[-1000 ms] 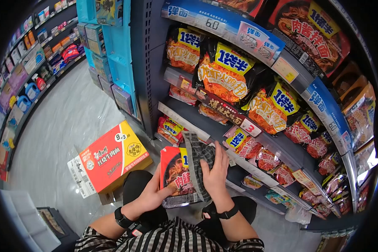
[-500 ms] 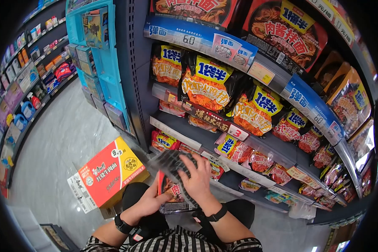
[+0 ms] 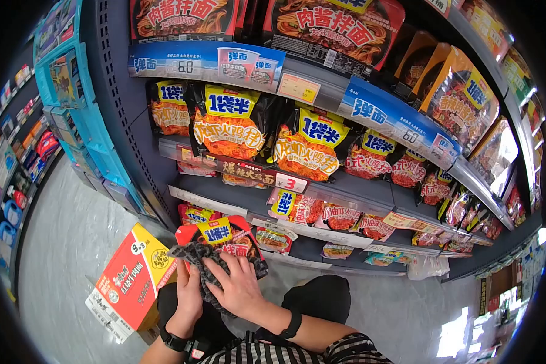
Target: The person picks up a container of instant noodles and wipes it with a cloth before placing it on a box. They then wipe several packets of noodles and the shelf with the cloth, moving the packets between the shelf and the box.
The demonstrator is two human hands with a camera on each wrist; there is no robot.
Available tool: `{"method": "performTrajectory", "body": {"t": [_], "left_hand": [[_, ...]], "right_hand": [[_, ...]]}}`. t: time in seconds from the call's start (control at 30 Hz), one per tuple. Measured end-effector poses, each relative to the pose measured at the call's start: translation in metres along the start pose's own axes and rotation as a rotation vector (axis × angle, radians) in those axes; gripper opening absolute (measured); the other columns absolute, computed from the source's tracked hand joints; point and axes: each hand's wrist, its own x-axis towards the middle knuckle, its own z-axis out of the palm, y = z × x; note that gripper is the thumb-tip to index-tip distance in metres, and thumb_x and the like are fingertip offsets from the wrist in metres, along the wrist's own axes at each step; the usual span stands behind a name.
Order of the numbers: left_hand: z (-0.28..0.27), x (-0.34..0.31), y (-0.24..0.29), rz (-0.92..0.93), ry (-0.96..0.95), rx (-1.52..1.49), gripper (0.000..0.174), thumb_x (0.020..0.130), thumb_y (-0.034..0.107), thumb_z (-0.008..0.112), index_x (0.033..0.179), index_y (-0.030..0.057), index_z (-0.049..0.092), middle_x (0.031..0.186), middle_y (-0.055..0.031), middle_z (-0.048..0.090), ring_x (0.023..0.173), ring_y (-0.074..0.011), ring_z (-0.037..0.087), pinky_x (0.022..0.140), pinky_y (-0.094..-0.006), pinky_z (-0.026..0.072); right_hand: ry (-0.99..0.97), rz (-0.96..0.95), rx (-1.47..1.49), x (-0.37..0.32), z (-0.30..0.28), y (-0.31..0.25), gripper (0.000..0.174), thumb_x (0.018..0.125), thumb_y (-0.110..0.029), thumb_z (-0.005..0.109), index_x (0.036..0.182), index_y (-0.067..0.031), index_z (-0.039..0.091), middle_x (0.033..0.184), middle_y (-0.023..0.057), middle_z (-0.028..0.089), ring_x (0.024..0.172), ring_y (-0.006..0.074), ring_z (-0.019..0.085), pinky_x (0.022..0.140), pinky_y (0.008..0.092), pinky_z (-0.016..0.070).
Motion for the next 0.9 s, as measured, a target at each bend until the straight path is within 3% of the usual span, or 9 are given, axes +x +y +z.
{"method": "performTrajectory", "body": {"t": [0.1, 0.2, 0.23, 0.3, 0.43, 0.53, 0.6, 0.77, 0.9], "left_hand": [[0.006, 0.0, 0.005, 0.088, 0.011, 0.074, 0.053, 0.099, 0.009, 0.044, 0.147, 0.0074, 0.023, 0.128, -0.0044, 0.05, 0.103, -0.0086, 0.05, 0.085, -0.0224, 0.0422], [0.001, -0.005, 0.022, -0.01, -0.109, 0.204, 0.053, 0.098, 0.008, 0.047, 0.146, 0.004, 0.027, 0.124, -0.0048, 0.052, 0.109, -0.012, 0.05, 0.093, -0.0269, 0.0412], [-0.001, -0.002, 0.019, 0.155, -0.126, 0.234, 0.053, 0.098, 0.01, 0.048, 0.145, 0.0019, 0.027, 0.122, -0.0053, 0.054, 0.111, -0.0133, 0.051, 0.097, -0.0287, 0.0402], [0.0, -0.007, 0.034, 0.112, -0.163, 0.295, 0.049, 0.097, 0.01, 0.05, 0.142, 0.0002, 0.032, 0.121, -0.0057, 0.056, 0.109, -0.012, 0.052, 0.096, -0.028, 0.0414], [-0.011, -0.008, 0.046, 0.021, -0.227, 0.292, 0.044, 0.097, 0.011, 0.051, 0.138, -0.0005, 0.037, 0.124, -0.0075, 0.055, 0.11, -0.0123, 0.051, 0.096, -0.0286, 0.0415], [-0.011, -0.008, 0.06, -0.133, -0.297, 0.341, 0.046, 0.094, 0.009, 0.054, 0.136, -0.0008, 0.038, 0.125, -0.0079, 0.055, 0.112, -0.0121, 0.051, 0.095, -0.0273, 0.0422], [-0.003, -0.007, 0.058, -0.108, -0.316, 0.301, 0.051, 0.093, 0.007, 0.054, 0.139, -0.0008, 0.034, 0.127, -0.0079, 0.053, 0.113, -0.012, 0.05, 0.096, -0.0274, 0.0415], [0.01, 0.0, 0.031, 0.059, -0.34, 0.317, 0.072, 0.091, 0.01, 0.062, 0.148, 0.0012, 0.021, 0.133, -0.0079, 0.048, 0.119, -0.0133, 0.047, 0.102, -0.0299, 0.0383], [0.004, 0.0, 0.024, -0.07, -0.333, 0.3, 0.065, 0.091, 0.013, 0.063, 0.144, -0.0007, 0.027, 0.135, -0.0107, 0.048, 0.119, -0.0164, 0.048, 0.101, -0.0321, 0.0398]], "right_hand": [[0.026, -0.048, -0.016, -0.004, -0.004, 0.009, 0.055, 0.075, -0.026, 0.071, 0.127, -0.0169, 0.057, 0.119, 0.0151, 0.049, 0.102, 0.0327, 0.047, 0.087, 0.0429, 0.0418], [0.059, 0.018, -0.096, -0.006, -0.006, 0.035, 0.056, 0.073, -0.027, 0.072, 0.126, -0.0194, 0.056, 0.12, 0.0139, 0.05, 0.103, 0.0328, 0.047, 0.088, 0.0437, 0.0408], [0.06, 0.08, -0.146, -0.004, -0.009, 0.045, 0.055, 0.073, -0.026, 0.072, 0.125, -0.0187, 0.057, 0.119, 0.0142, 0.05, 0.103, 0.0334, 0.047, 0.089, 0.0442, 0.0408], [0.162, 0.162, -0.116, -0.002, -0.011, 0.075, 0.049, 0.077, -0.023, 0.07, 0.123, -0.0159, 0.057, 0.118, 0.0157, 0.051, 0.105, 0.0353, 0.048, 0.091, 0.0457, 0.041], [0.188, 0.381, 0.283, 0.002, -0.024, 0.114, 0.041, 0.088, -0.024, 0.064, 0.124, -0.0073, 0.056, 0.119, 0.0182, 0.053, 0.111, 0.0362, 0.052, 0.094, 0.043, 0.0425], [0.206, 0.315, 0.207, 0.009, -0.038, 0.099, 0.041, 0.086, -0.023, 0.066, 0.123, -0.008, 0.057, 0.119, 0.0175, 0.052, 0.111, 0.0372, 0.05, 0.095, 0.045, 0.0411], [0.206, 0.131, -0.147, 0.012, -0.041, 0.084, 0.045, 0.081, -0.022, 0.069, 0.123, -0.0102, 0.057, 0.121, 0.0164, 0.049, 0.11, 0.0369, 0.047, 0.094, 0.0466, 0.0402], [0.123, 0.064, -0.111, 0.012, -0.016, 0.052, 0.048, 0.076, -0.016, 0.07, 0.122, -0.0107, 0.058, 0.118, 0.0187, 0.05, 0.105, 0.0386, 0.048, 0.092, 0.0475, 0.0402], [0.042, -0.101, -0.037, 0.008, -0.006, 0.026, 0.053, 0.073, -0.017, 0.07, 0.125, -0.0162, 0.059, 0.119, 0.014, 0.05, 0.099, 0.0325, 0.048, 0.085, 0.0435, 0.0417]]}}
